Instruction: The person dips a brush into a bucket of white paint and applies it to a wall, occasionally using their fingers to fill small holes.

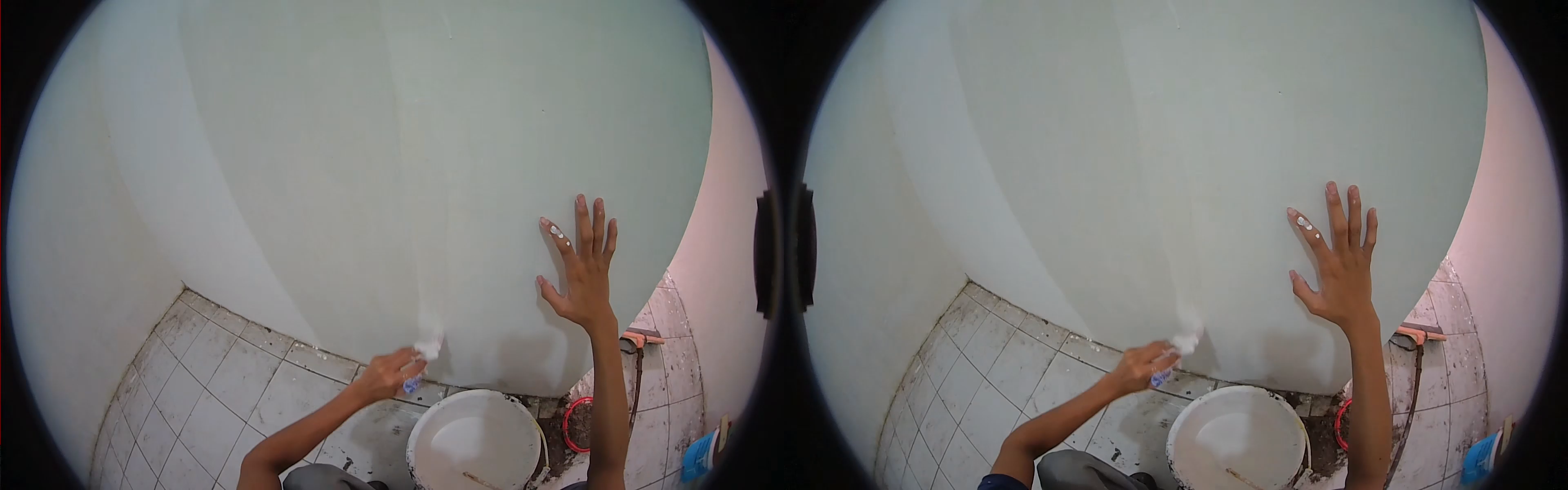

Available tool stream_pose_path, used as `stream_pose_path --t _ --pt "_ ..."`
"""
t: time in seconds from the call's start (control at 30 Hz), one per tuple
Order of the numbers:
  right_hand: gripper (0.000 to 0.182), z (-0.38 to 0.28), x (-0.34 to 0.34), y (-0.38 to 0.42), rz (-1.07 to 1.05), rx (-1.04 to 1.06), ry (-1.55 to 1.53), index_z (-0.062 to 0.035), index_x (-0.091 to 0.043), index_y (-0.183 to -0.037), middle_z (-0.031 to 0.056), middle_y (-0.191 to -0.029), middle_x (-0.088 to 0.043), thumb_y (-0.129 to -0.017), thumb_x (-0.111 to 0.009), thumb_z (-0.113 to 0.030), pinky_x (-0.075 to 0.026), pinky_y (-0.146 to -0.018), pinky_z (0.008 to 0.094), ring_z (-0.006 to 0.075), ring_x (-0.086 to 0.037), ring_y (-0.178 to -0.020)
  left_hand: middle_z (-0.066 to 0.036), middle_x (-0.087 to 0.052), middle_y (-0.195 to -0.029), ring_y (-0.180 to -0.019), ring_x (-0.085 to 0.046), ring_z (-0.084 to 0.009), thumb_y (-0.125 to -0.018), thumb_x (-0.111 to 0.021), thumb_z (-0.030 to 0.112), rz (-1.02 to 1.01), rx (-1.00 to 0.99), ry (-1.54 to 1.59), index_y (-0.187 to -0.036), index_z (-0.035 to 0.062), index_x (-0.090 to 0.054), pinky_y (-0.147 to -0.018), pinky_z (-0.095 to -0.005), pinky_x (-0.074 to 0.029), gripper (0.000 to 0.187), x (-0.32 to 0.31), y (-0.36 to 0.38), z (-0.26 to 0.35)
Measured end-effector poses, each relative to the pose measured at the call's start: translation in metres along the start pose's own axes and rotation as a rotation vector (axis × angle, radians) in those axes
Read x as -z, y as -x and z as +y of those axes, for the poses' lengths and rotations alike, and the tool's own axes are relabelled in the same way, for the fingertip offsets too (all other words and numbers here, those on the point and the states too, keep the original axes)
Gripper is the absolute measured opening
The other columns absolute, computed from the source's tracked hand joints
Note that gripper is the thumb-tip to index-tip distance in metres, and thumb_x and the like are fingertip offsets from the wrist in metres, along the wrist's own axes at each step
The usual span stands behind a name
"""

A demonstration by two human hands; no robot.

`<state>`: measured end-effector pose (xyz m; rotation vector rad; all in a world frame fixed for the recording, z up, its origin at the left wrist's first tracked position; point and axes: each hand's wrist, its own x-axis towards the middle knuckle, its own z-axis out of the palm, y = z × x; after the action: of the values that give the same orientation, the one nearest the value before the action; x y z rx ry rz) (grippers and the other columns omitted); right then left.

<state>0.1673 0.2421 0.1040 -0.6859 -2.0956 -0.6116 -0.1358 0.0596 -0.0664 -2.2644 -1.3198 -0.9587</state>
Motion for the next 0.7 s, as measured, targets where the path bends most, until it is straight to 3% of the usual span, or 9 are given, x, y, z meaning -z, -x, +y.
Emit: stream_pose_path --t 0.1,0.23,0.3,0.37,0.43,0.5,0.6,0.7 --pt "0.075 0.0 0.0 0.0 0.006 0.008 0.01 -0.0225 -0.047 -0.144 0.0175 -0.161 -0.016 -0.072 -0.063 -0.037 0.003 -0.118 0.0558 0.0399 -0.005 -0.149 -0.011 -0.071 -0.106 -0.095 -0.07 -0.0303 -0.074 -0.075 0.005 0.042 -0.082 -0.074 -0.102 0.0098 -0.072 -0.071 -0.036 -0.062 0.029 0.004 -0.005 -0.012" --pt "0.075 -0.003 0.0 -0.001 0.022 -0.018 -0.018 -0.0274 -0.049 -0.142 0.0144 -0.161 -0.017 -0.069 -0.064 -0.035 0.0 -0.117 0.0575 0.0387 -0.009 -0.149 -0.012 -0.071 -0.102 -0.094 -0.07 -0.031 -0.07 -0.077 0.006 0.322 -0.26 -0.286 -0.097 0.0092 -0.072 -0.067 -0.0349 -0.062 0.027 0.104 -0.123 -0.037" --pt "0.075 -0.002 -0.002 -0.001 0.03 -0.014 -0.005 -0.0276 -0.049 -0.142 0.0144 -0.161 -0.017 -0.069 -0.064 -0.035 0.0 -0.117 0.0578 0.0386 -0.008 -0.149 -0.017 -0.071 -0.097 -0.089 -0.071 -0.0328 -0.065 -0.077 0.002 0.5 -0.394 -0.391 -0.099 0.0027 -0.073 -0.071 -0.0358 -0.062 0.034 0.157 -0.18 -0.037" --pt "0.074 -0.002 -0.003 0.0 0.032 -0.013 0.001 -0.0275 -0.05 -0.142 0.0145 -0.161 -0.017 -0.069 -0.064 -0.036 0.001 -0.117 0.058 0.0385 -0.008 -0.149 -0.019 -0.07 -0.095 -0.087 -0.07 -0.0322 -0.062 -0.076 -0.002 0.691 -0.486 -0.359 -0.099 -0.0009 -0.073 -0.068 -0.0335 -0.061 0.037 0.184 -0.219 -0.028" --pt "0.075 -0.001 -0.004 0.0 0.03 -0.01 0.005 -0.0276 -0.05 -0.142 0.0146 -0.161 -0.017 -0.069 -0.064 -0.036 0.001 -0.117 0.0581 0.0384 -0.008 -0.149 -0.019 -0.07 -0.094 -0.084 -0.07 -0.0316 -0.061 -0.076 -0.003 0.721 -0.501 -0.346 -0.096 -0.0002 -0.074 -0.067 -0.0334 -0.06 0.036 0.183 -0.223 -0.024" --pt "0.075 -0.001 -0.004 0.0 0.03 -0.008 0.007 -0.0278 -0.049 -0.142 0.0146 -0.161 -0.017 -0.068 -0.064 -0.037 0.001 -0.117 0.058 0.0382 -0.008 -0.149 -0.018 -0.07 -0.094 -0.086 -0.071 -0.0319 -0.064 -0.078 -0.002 0.622 -0.422 -0.425 -0.092 0.0022 -0.074 -0.067 -0.0342 -0.061 0.028 0.155 -0.188 -0.026" --pt "0.077 -0.002 -0.005 0.0 0.034 -0.014 0.007 -0.028 -0.049 -0.142 0.0145 -0.162 -0.016 -0.067 -0.065 -0.037 0.002 -0.117 0.057 0.0377 -0.007 -0.15 -0.018 -0.071 -0.099 -0.091 -0.071 -0.0329 -0.075 -0.079 0.004 0.388 -0.303 -0.283 -0.087 0.0064 -0.075 -0.069 -0.0357 -0.062 0.013 0.063 -0.102 -0.033" --pt "0.078 0.0 -0.004 0.002 0.03 0.005 0.011 -0.0286 -0.049 -0.142 0.0143 -0.162 -0.015 -0.066 -0.065 -0.037 0.003 -0.118 0.0556 0.0372 -0.007 -0.15 -0.015 -0.069 -0.104 -0.095 -0.07 -0.0319 -0.073 -0.076 0.004 0.131 -0.201 -0.112 -0.094 0.0069 -0.072 -0.075 -0.0343 -0.061 0.022 -0.022 -0.004 -0.022"
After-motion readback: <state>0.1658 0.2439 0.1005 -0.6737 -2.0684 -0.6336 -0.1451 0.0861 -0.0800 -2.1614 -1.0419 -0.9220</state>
